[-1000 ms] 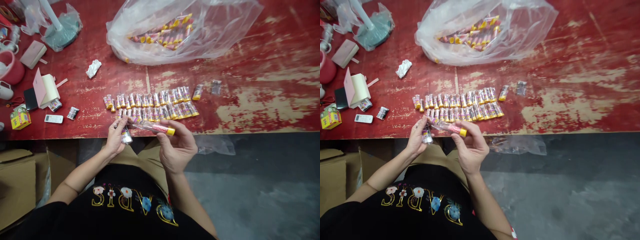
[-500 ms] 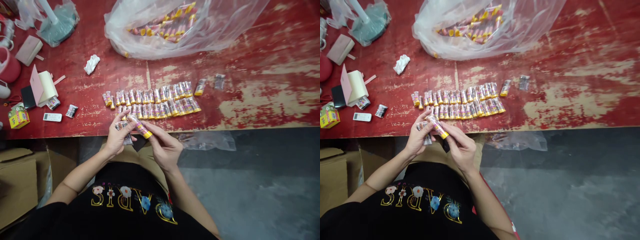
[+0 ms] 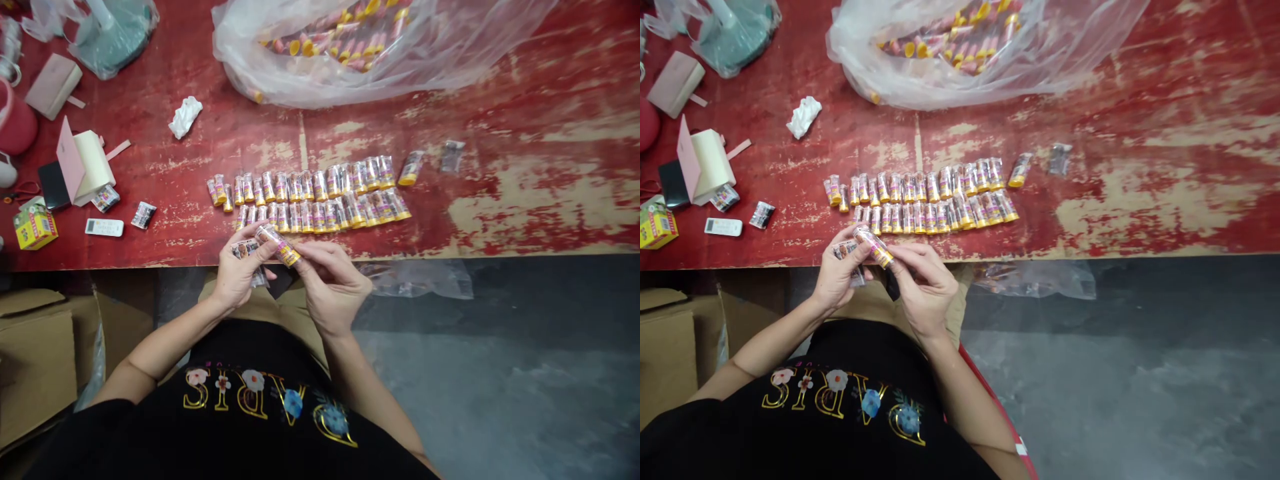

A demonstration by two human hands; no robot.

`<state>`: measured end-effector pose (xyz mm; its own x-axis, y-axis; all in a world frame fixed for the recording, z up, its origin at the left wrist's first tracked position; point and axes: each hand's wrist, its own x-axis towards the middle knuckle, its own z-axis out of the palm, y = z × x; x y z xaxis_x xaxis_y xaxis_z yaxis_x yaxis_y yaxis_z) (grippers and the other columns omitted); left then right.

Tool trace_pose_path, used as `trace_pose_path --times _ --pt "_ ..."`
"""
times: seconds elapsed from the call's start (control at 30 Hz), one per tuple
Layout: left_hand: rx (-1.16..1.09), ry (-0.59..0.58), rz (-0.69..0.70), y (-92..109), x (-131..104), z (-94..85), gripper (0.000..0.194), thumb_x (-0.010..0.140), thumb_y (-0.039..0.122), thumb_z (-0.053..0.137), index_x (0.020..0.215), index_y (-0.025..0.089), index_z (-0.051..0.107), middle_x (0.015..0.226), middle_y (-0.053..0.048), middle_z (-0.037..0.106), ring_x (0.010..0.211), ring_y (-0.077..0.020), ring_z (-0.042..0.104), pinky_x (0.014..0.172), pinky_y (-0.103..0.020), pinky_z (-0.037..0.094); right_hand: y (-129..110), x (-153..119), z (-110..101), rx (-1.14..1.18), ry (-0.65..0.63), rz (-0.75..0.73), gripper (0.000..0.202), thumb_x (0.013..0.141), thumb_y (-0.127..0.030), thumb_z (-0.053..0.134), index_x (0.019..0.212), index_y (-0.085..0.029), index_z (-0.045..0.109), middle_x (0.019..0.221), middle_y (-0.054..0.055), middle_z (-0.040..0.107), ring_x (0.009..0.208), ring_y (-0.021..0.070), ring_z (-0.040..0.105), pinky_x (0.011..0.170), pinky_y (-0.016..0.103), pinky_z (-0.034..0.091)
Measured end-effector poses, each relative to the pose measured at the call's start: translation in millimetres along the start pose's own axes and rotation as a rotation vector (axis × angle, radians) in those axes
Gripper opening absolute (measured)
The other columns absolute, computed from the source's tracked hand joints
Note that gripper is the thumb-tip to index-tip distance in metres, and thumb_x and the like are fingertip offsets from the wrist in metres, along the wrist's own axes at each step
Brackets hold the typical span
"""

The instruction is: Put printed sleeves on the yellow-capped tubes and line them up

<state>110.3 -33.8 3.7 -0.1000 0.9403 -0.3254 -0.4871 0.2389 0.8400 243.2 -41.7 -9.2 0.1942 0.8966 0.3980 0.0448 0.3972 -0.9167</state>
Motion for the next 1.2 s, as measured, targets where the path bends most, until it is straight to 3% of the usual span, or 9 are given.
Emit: trace_pose_path --times 0.33,0.43,0.57,0.67,0.77,0.87,1.0,1.1,1.2 --pt "-0.066 0.047 -0.057 -3.0 7.0 -15.1 0.062 0.064 0.038 0.089 0.119 0.019 0.068 0.096 -0.003 0.071 0.063 -0.0099 0.065 0.048 -0.017 0.050 12.9 1.0 14.6 -0.046 -0.051 0.045 0.017 0.085 -0.016 0.072 0.097 -0.026 0.080 0.091 0.004 0.074 0.085 0.0174 0.070 0.077 0.034 0.059" --pt "-0.173 0.124 -0.143 -0.7 8.9 -33.4 0.050 0.077 0.040 0.079 0.120 0.019 0.065 0.105 -0.008 0.071 0.076 -0.0154 0.070 0.054 -0.020 0.052 30.7 3.1 31.5 -0.045 -0.018 0.037 0.016 0.087 -0.018 0.070 0.098 -0.025 0.079 0.091 0.005 0.072 0.085 0.0176 0.069 0.073 0.032 0.058" --pt "-0.374 0.323 -0.240 1.5 11.4 -70.8 0.022 0.091 0.022 0.058 0.112 0.015 0.062 0.101 -0.009 0.072 0.084 -0.0166 0.071 0.070 -0.026 0.056 68.2 5.2 62.3 -0.180 -0.085 -0.210 0.022 0.090 -0.016 0.065 0.105 -0.024 0.078 0.092 0.006 0.071 0.086 0.0176 0.067 0.078 0.033 0.056" --pt "-0.388 0.389 -0.185 0.8 11.1 -94.2 0.028 0.085 0.004 0.056 0.111 0.014 0.060 0.105 -0.010 0.072 0.091 -0.0162 0.071 0.088 -0.033 0.056 95.2 4.8 83.1 -0.376 -0.225 -0.321 0.025 0.094 -0.016 0.057 0.108 -0.024 0.076 0.092 0.008 0.069 0.086 0.0183 0.064 0.079 0.034 0.054" --pt "-0.348 0.369 -0.087 -1.9 11.0 -106.2 0.032 0.083 0.003 0.062 0.113 0.015 0.059 0.112 -0.010 0.071 0.099 -0.0181 0.071 0.094 -0.036 0.055 106.4 3.4 96.3 -0.566 -0.306 -0.290 0.026 0.094 -0.017 0.051 0.101 -0.021 0.076 0.090 0.010 0.066 0.087 0.0212 0.059 0.080 0.038 0.052" --pt "-0.337 0.348 -0.028 -4.4 14.0 -107.1 0.036 0.081 0.008 0.070 0.114 0.017 0.059 0.111 -0.009 0.072 0.103 -0.0193 0.070 0.091 -0.036 0.056 94.2 2.6 97.5 -0.642 -0.348 -0.200 0.027 0.092 -0.015 0.050 0.104 -0.018 0.074 0.095 0.013 0.062 0.094 0.0250 0.056 0.086 0.043 0.050" --pt "-0.336 0.333 -0.042 -4.4 20.4 -93.6 0.040 0.076 0.013 0.078 0.111 0.019 0.061 0.100 -0.005 0.074 0.097 -0.0166 0.071 0.086 -0.030 0.056 58.2 1.2 83.8 -0.446 -0.336 -0.065 0.028 0.090 -0.019 0.056 0.115 -0.018 0.067 0.104 0.012 0.059 0.098 0.0237 0.057 0.088 0.042 0.050" --pt "-0.348 0.259 -0.088 -3.7 22.3 -76.7 0.036 0.071 0.017 0.083 0.101 0.016 0.065 0.092 -0.004 0.074 0.088 -0.0149 0.071 0.083 -0.027 0.056 43.5 0.6 74.5 -0.201 -0.389 0.171 0.016 0.086 -0.031 0.069 0.095 -0.018 0.067 0.088 0.005 0.061 0.075 0.0160 0.058 0.068 0.030 0.050" --pt "-0.345 0.183 -0.104 -4.0 21.6 -61.4 0.038 0.066 0.024 0.088 0.097 0.014 0.067 0.089 -0.004 0.074 0.079 -0.0138 0.070 0.078 -0.027 0.056 46.0 4.2 68.6 -0.037 -0.452 0.343 0.024 0.086 -0.038 0.070 0.077 -0.018 0.061 0.071 0.000 0.059 0.061 0.0119 0.055 0.058 0.026 0.046"
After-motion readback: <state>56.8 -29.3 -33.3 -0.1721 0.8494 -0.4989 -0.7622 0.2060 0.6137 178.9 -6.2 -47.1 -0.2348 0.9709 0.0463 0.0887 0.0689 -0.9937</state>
